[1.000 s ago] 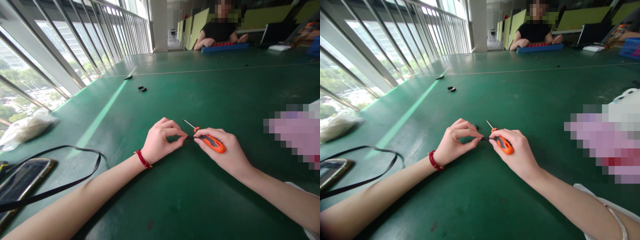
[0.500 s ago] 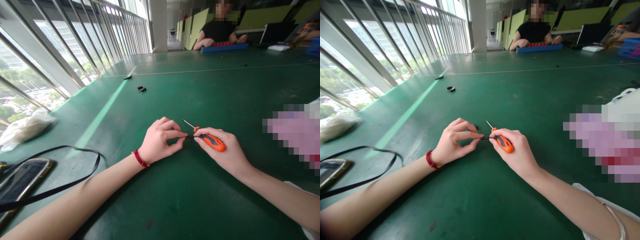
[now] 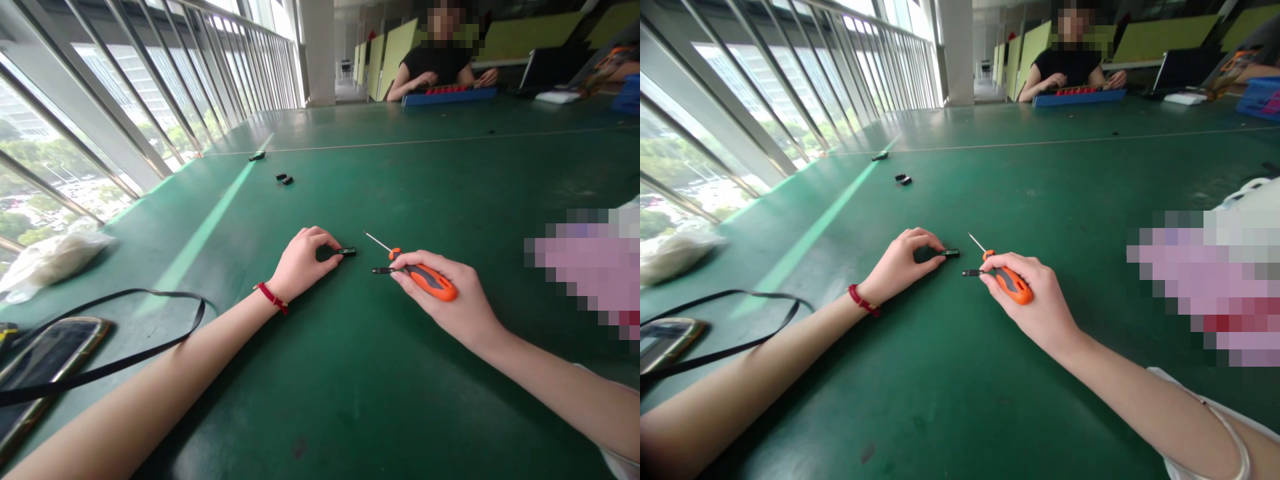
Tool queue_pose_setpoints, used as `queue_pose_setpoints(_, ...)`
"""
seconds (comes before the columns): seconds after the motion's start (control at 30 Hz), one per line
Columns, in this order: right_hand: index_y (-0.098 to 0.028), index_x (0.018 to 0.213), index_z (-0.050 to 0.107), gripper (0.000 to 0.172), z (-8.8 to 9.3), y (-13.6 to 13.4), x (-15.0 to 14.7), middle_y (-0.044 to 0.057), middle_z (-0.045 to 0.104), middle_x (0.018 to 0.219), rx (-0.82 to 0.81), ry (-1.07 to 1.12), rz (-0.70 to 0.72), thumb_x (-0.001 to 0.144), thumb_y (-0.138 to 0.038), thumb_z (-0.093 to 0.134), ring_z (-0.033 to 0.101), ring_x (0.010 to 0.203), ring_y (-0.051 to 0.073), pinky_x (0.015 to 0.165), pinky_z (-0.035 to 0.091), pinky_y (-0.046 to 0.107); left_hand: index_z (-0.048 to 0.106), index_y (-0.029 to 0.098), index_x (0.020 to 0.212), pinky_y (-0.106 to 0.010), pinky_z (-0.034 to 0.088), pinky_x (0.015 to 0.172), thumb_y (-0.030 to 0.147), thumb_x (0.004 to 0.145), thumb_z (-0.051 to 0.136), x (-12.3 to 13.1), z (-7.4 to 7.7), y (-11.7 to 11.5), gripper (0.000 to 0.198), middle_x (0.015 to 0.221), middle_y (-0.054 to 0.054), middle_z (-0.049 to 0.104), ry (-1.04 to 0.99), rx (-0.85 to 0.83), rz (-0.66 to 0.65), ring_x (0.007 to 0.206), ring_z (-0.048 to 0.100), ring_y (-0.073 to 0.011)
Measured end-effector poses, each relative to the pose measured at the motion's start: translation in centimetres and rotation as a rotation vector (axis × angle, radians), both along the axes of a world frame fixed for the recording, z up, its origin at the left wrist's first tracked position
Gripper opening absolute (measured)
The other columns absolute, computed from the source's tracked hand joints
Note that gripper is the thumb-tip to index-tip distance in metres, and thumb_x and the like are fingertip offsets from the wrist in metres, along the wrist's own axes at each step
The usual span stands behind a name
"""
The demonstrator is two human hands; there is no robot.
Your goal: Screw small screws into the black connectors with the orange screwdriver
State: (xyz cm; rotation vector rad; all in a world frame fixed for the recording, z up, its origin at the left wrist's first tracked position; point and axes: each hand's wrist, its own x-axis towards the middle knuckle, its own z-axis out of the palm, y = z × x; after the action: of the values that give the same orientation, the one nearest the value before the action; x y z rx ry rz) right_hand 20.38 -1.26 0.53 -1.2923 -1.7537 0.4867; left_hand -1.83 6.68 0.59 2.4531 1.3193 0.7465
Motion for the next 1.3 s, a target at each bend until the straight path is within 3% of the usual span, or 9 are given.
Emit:
queue_pose_setpoints(0.17,-0.021,0.084,0.066,0.012,0.4,0.5,0.0,0.001,0.069,0.086,-0.01,0.02,-0.048,0.078,-0.031,0.063,0.063,0.074,0.016,0.07,0.048,0.029,0.067,0.019,0.09,-0.037,0.046,0.087,0.028,0.079,0.061,0.8,0.3,-1.1,0.015,0.099,-0.005,0.065,0.002,0.011,-0.062,0.093,0.056,-0.0212)
queue_pose_setpoints(0.3,-0.021,0.085,0.066,0.012,0.7,1.2,0.2,0.002,0.07,0.089,0.034,-0.004,-0.031,0.077,-0.03,0.062,0.064,0.077,0.017,0.072,0.048,0.029,0.065,0.019,0.102,-0.035,0.046,0.088,0.027,0.08,0.062,1.4,1.0,-2.2,0.023,0.103,-0.005,0.064,-0.119,0.127,-0.13,0.096,0.057,-0.0198)
queue_pose_setpoints(0.4,-0.02,0.085,0.066,0.011,0.8,1.6,0.0,0.002,0.07,0.088,0.097,-0.054,-0.018,0.078,-0.028,0.061,0.064,0.076,0.017,0.073,0.047,0.03,0.065,0.019,0.1,-0.033,0.046,0.086,0.031,0.081,0.064,1.8,1.3,-2.7,0.023,0.101,-0.005,0.065,-0.184,0.198,-0.198,0.094,0.058,-0.0186)
queue_pose_setpoints(0.67,-0.02,0.085,0.065,0.007,0.4,2.6,-1.5,0.002,0.07,0.088,0.176,-0.141,0.046,0.08,-0.023,0.06,0.063,0.079,0.017,0.075,0.045,0.029,0.067,0.02,0.089,-0.032,0.046,0.081,0.03,0.081,0.064,1.5,0.9,-2.1,0.014,0.092,-0.004,0.067,-0.188,0.214,-0.15,0.087,0.058,-0.0178)
queue_pose_setpoints(1.0,-0.02,0.087,0.065,0.01,-0.2,3.5,-1.3,0.002,0.069,0.087,0.07,-0.1,0.031,0.078,-0.023,0.061,0.063,0.075,0.017,0.075,0.046,0.03,0.069,0.018,0.079,-0.034,0.042,0.091,0.03,0.077,0.069,1.5,0.6,-0.5,0.012,0.088,-0.002,0.069,-0.304,-0.025,-0.104,0.085,0.06,-0.0162)
queue_pose_setpoints(1.17,-0.019,0.091,0.062,0.015,0.2,3.1,-1.2,0.004,0.068,0.09,0.076,-0.061,-0.004,0.078,-0.02,0.057,0.063,0.077,0.018,0.072,0.048,0.03,0.071,0.019,0.081,-0.033,0.046,0.085,0.034,0.076,0.068,1.2,0.1,0.0,0.016,0.09,-0.004,0.07,-0.312,-0.176,-0.069,0.087,0.061,-0.0181)
queue_pose_setpoints(1.3,-0.019,0.091,0.062,0.014,0.3,2.8,-1.3,0.004,0.068,0.09,0.062,-0.036,-0.008,0.078,-0.02,0.056,0.063,0.075,0.017,0.072,0.048,0.029,0.071,0.02,0.081,-0.034,0.047,0.085,0.035,0.077,0.067,1.2,-0.1,0.0,0.016,0.09,-0.004,0.07,-0.291,-0.179,-0.085,0.088,0.061,-0.0183)
